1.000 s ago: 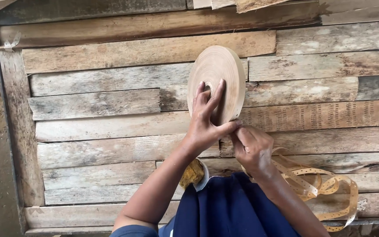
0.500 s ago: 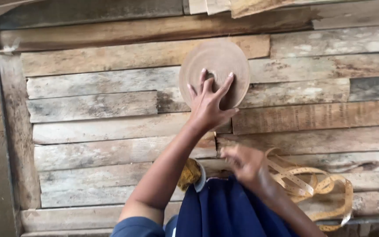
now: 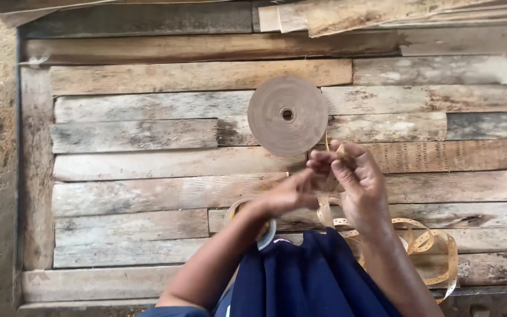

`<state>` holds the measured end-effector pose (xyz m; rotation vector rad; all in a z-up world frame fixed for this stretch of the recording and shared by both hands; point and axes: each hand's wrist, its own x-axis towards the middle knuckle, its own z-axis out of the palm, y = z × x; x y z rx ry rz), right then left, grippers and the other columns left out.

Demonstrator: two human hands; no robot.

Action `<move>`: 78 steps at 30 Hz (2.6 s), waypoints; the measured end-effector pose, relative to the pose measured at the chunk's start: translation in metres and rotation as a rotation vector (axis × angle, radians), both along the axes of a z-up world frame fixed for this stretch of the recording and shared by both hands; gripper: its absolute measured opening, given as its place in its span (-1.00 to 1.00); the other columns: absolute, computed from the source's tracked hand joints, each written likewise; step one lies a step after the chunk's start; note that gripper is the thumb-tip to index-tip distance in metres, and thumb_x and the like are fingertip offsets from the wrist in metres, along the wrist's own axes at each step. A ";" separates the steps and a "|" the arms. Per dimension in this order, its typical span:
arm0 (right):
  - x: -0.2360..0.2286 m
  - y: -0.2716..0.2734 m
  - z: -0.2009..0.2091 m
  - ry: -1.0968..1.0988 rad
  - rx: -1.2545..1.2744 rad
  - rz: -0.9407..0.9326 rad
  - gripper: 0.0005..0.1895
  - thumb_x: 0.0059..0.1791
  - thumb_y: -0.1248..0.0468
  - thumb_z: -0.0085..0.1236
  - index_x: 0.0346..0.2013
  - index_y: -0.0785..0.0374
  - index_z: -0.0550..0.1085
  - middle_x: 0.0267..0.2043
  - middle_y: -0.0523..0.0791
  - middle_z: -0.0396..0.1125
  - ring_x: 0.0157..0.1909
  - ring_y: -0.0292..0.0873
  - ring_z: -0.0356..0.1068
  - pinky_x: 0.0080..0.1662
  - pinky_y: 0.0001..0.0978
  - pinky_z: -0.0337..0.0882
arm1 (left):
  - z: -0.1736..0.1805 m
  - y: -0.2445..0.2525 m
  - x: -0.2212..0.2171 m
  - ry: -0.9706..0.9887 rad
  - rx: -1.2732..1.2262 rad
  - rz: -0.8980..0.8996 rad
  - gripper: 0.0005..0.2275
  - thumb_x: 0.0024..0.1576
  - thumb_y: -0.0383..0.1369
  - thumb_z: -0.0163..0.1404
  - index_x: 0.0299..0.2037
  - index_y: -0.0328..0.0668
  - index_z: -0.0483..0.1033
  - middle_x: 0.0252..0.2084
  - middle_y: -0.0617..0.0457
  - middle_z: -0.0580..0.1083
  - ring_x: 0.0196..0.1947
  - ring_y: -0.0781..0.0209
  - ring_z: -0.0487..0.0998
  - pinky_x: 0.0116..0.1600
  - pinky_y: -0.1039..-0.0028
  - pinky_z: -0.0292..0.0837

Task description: The person unrolls a perforated adhesive tape from a roll, applies it to a wooden surface, and presses it down to secure it. They repeat this process multiple times across different sections of the wooden surface.

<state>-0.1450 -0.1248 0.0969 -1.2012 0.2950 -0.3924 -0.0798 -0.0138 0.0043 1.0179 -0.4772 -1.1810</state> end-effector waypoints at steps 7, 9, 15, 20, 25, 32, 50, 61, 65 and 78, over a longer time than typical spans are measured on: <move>-0.017 -0.006 0.016 -0.029 -0.392 0.030 -0.81 0.22 0.23 -0.19 0.03 0.27 0.12 0.00 0.29 0.42 -0.03 0.18 0.53 -0.01 0.00 0.58 | 0.014 0.101 -0.072 0.192 -0.080 0.111 -0.89 0.31 -0.40 0.03 -0.12 -0.32 0.51 -0.47 -0.12 0.53 -0.50 0.18 0.60 -0.31 0.38 0.52; -0.027 0.002 0.025 0.087 -0.537 -0.054 -0.78 0.26 0.18 -0.22 -0.02 0.31 0.25 -0.14 0.17 0.48 -0.20 -0.01 0.54 -0.27 -0.20 0.58 | 0.030 0.137 -0.087 0.064 0.013 0.118 -0.90 0.30 -0.42 0.02 -0.23 -0.27 0.52 -0.55 -0.07 0.53 -0.62 0.25 0.55 -0.44 0.52 0.43; -0.049 0.004 0.043 0.282 -0.405 -0.119 -0.85 0.30 0.33 -0.16 0.00 0.21 0.43 -0.33 -0.20 0.30 -0.46 -0.39 0.25 -0.48 -0.61 0.36 | 0.008 0.219 -0.110 -0.034 0.240 0.136 -0.75 0.28 -0.31 0.04 -0.46 -0.22 0.46 -0.59 -0.02 0.51 -0.67 0.33 0.46 -0.55 0.61 0.36; -0.035 -0.013 0.039 0.346 -0.416 -0.281 -0.84 0.29 0.28 -0.11 0.01 0.08 0.47 -0.37 -0.25 0.35 -0.54 -0.44 0.21 -0.55 -0.61 0.24 | -0.030 0.265 -0.117 -0.038 0.415 0.178 -0.78 0.23 -0.25 0.07 -0.34 -0.24 0.57 -0.62 -0.01 0.51 -0.71 0.36 0.40 -0.60 0.62 0.30; -0.024 -0.045 0.040 0.301 -0.306 -0.528 -0.70 0.16 0.38 -0.16 0.04 -0.01 0.49 -0.35 -0.20 0.47 -0.56 -0.44 0.28 -0.54 -0.60 0.19 | -0.052 0.286 -0.117 -0.010 0.461 0.196 -0.75 0.24 -0.20 0.05 -0.28 -0.22 0.64 -0.63 0.00 0.50 -0.73 0.40 0.34 -0.60 0.65 0.22; -0.044 0.039 -0.019 0.456 -0.617 -0.247 -0.58 0.19 0.26 -0.03 0.30 0.19 0.10 0.08 0.11 0.26 -0.28 -0.28 0.50 -0.36 -0.53 0.58 | -0.072 0.233 -0.112 0.038 0.334 0.448 -0.77 0.25 -0.24 0.06 -0.26 -0.27 0.61 -0.67 -0.08 0.48 -0.84 0.36 0.32 -0.70 0.64 0.19; -0.013 0.039 -0.084 0.361 -0.536 -0.116 -0.53 0.09 0.18 0.32 0.10 0.26 0.23 -0.24 -0.16 0.40 -0.39 -0.30 0.43 -0.34 -0.54 0.48 | -0.078 0.232 -0.132 0.106 0.343 0.491 -0.73 0.24 -0.25 0.07 -0.28 -0.37 0.63 -0.69 -0.16 0.48 -0.85 0.29 0.37 -0.71 0.60 0.26; -0.099 0.134 -0.138 0.130 -1.461 0.582 -0.30 -0.13 0.52 -0.16 0.28 0.00 0.43 0.32 -0.14 0.33 0.45 -0.03 0.16 0.44 0.10 0.07 | -0.086 0.199 -0.128 0.081 0.465 0.669 -0.72 0.18 -0.23 0.09 -0.43 -0.33 0.61 -0.74 -0.12 0.46 -0.89 0.33 0.32 -0.73 0.61 0.24; -0.101 0.129 -0.166 0.089 -1.819 0.631 -0.24 -0.15 0.37 -0.07 0.39 0.00 0.30 0.49 -0.18 0.14 0.54 -0.09 0.02 0.47 0.20 -0.11 | -0.076 0.201 -0.127 0.008 0.523 0.669 -0.72 0.17 -0.22 0.10 -0.45 -0.31 0.62 -0.72 -0.13 0.48 -0.88 0.34 0.34 -0.73 0.60 0.28; -0.089 0.130 -0.180 0.222 -1.924 0.829 -0.08 -0.24 0.45 0.01 0.46 0.08 0.19 0.49 -0.11 0.13 0.53 -0.12 0.02 0.44 0.43 -0.29 | 0.080 0.228 -0.128 -0.058 0.244 0.895 -0.72 0.27 -0.29 0.01 -0.44 -0.27 0.61 -0.75 -0.01 0.36 -0.71 0.36 0.24 -0.55 0.63 0.19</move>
